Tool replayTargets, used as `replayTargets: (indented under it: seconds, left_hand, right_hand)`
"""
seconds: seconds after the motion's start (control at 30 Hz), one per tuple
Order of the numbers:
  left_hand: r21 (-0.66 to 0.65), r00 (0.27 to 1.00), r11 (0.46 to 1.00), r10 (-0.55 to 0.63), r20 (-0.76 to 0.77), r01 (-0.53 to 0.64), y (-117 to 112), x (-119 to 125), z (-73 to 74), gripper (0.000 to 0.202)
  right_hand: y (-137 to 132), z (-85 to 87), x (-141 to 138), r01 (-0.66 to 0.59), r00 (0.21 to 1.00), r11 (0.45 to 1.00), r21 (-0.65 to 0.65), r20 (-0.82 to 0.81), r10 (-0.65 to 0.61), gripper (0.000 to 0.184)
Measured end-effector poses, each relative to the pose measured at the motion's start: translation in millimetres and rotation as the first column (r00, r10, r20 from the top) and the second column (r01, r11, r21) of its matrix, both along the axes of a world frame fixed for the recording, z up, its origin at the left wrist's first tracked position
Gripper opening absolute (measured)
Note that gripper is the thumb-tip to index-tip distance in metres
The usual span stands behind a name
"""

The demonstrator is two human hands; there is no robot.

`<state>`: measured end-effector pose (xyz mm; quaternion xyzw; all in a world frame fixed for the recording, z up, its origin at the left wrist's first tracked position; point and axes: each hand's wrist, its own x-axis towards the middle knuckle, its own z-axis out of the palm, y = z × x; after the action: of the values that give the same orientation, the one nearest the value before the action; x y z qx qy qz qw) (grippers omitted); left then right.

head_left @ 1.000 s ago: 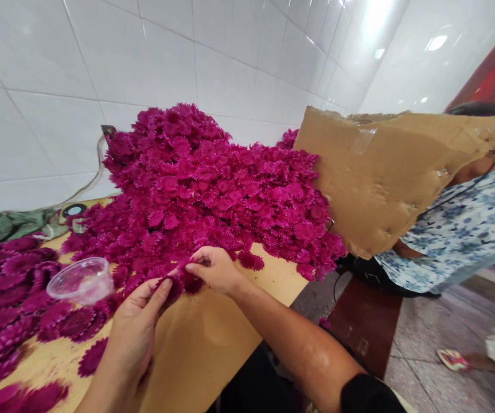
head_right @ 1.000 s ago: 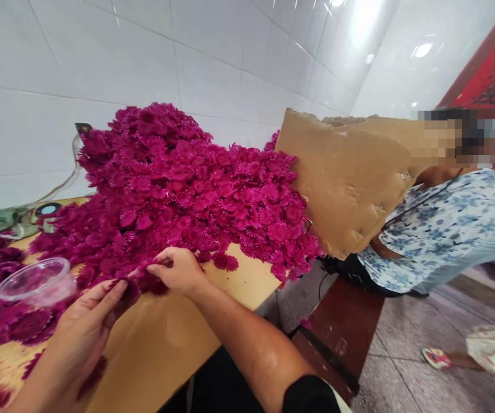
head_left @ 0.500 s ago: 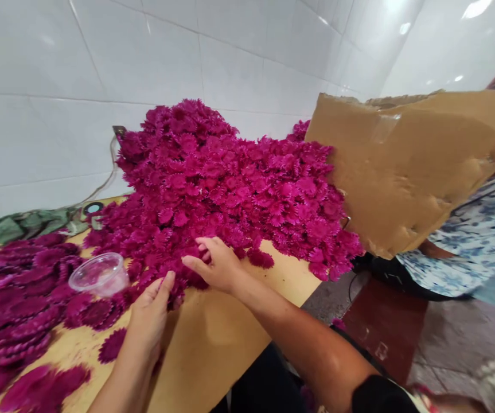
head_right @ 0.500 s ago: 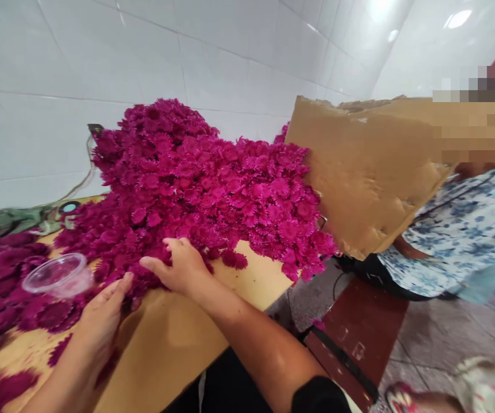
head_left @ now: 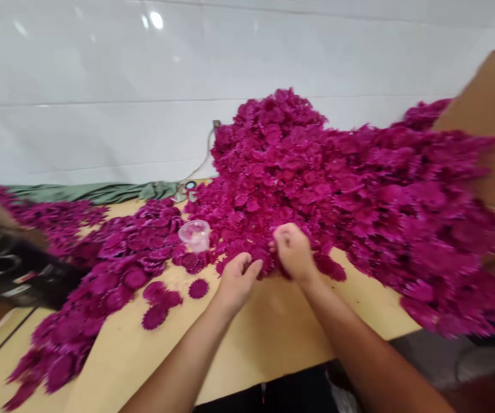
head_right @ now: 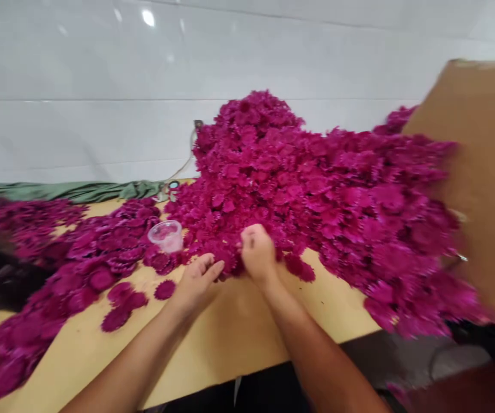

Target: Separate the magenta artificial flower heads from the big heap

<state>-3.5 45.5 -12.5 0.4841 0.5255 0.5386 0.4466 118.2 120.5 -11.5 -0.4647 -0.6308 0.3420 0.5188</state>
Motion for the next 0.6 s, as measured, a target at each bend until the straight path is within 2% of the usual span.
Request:
replayTargets:
  seconds: [0.07, 0.13, 0.2, 0.23, 0.3, 0.37, 0.4, 0.47, 0.6]
  left_hand:
    - [-0.004, 1.0, 1.0, 0.003, -0.007, -0.003, -1, -1, -0.1, 0.034]
    - [-0.015, 0.999, 0.999, 0.035, 0.018, -0.035, 0, -2, -0.8, 0.038]
    - [-0.032, 0.995, 0.997, 0.073, 0.074, -0.071, 2, -3, -1.7, 0.042]
    - [-0.04, 0.99, 0.996, 0.082, 0.111, -0.078, 4, -2, -2.1, 0.044]
    - [-0.055, 0.978, 0.996, 0.081, 0.192, -0.072, 8, -1, -2.6, 0.047]
    - [-0.073, 0.958, 0.995, 0.081, 0.276, -0.063, 11, 2, -2.7, 0.05]
    - [-0.085, 0.944, 0.995, 0.085, 0.319, -0.06, 12, 3, -2.6, 0.051]
    - [-0.11, 0.921, 0.993, 0.09, 0.378, -0.052, 12, 6, -1.5, 0.053]
    - [-0.162, 0.911, 0.986, 0.095, 0.402, -0.031, 8, 10, 3.5, 0.045]
  right_hand:
    - [12, 0.7, 8, 0.054, 0.998, 0.998, 0.02, -0.015, -0.053, 0.011]
    - [19, 2.6, 13, 0.081, 0.991, 0.985, 0.149, 0.095, -0.096, 0.021]
    - [17, 5.1, 13, 0.02, 0.978, 0.969, 0.247, 0.196, -0.07, 0.032]
    - [12, 6.4, 11, -0.047, 0.975, 0.969, 0.243, 0.224, -0.009, 0.034]
    - [-2, 9.1, 5, -0.248, 0.952, 0.962, 0.114, 0.211, 0.22, 0.037]
    - [-15, 12.5, -2, -0.436, 0.888, 0.897, -0.073, 0.128, 0.442, 0.037]
    - [-20, 14.8, -4, -0.489, 0.86, 0.86, -0.144, 0.086, 0.503, 0.035]
    - [-24, 19.8, -6, -0.511, 0.845, 0.832, -0.218, 0.051, 0.532, 0.03]
    - [-14, 19.7, -2, -0.465, 0.866, 0.852, -0.241, 0.075, 0.495, 0.024]
